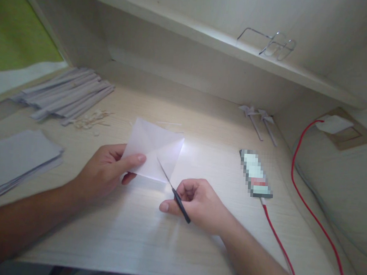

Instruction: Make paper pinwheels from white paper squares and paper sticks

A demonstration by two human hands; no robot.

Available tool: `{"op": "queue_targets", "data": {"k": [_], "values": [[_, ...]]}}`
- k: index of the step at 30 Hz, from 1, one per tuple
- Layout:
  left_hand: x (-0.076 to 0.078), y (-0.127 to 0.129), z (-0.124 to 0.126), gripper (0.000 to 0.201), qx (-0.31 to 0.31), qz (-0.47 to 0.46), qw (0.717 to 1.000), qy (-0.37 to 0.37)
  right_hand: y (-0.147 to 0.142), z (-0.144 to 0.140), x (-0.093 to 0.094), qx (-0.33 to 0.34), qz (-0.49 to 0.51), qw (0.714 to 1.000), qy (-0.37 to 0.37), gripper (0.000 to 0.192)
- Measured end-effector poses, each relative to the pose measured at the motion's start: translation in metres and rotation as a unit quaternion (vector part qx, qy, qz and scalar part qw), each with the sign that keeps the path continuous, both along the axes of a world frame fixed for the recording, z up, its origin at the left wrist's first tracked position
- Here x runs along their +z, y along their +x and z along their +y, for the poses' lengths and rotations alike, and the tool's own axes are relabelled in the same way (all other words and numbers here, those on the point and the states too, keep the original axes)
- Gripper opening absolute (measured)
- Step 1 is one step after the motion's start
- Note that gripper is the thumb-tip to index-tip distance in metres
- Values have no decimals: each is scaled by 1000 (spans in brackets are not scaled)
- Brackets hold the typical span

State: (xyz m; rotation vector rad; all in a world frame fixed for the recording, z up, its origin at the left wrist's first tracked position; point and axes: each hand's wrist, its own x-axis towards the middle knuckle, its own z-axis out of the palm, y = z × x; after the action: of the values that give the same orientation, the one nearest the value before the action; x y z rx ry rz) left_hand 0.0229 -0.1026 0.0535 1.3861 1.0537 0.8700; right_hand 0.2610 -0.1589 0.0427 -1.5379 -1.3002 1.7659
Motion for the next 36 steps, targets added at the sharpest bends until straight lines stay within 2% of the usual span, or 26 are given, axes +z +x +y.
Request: {"op": "queue_targets", "data": {"k": [21,31,36], "values": [[-3,0,0,41,3,-7,1000,2,2,0,-6,0,-15,1000,24,42],[-5,1,1,40,-1,-8,1000,-3,-1,0,-1,-4,-13,1000,18,43],[2,-2,2,39,32,10,999,16,-1,1,0,1,-19,1000,3,44]]}}
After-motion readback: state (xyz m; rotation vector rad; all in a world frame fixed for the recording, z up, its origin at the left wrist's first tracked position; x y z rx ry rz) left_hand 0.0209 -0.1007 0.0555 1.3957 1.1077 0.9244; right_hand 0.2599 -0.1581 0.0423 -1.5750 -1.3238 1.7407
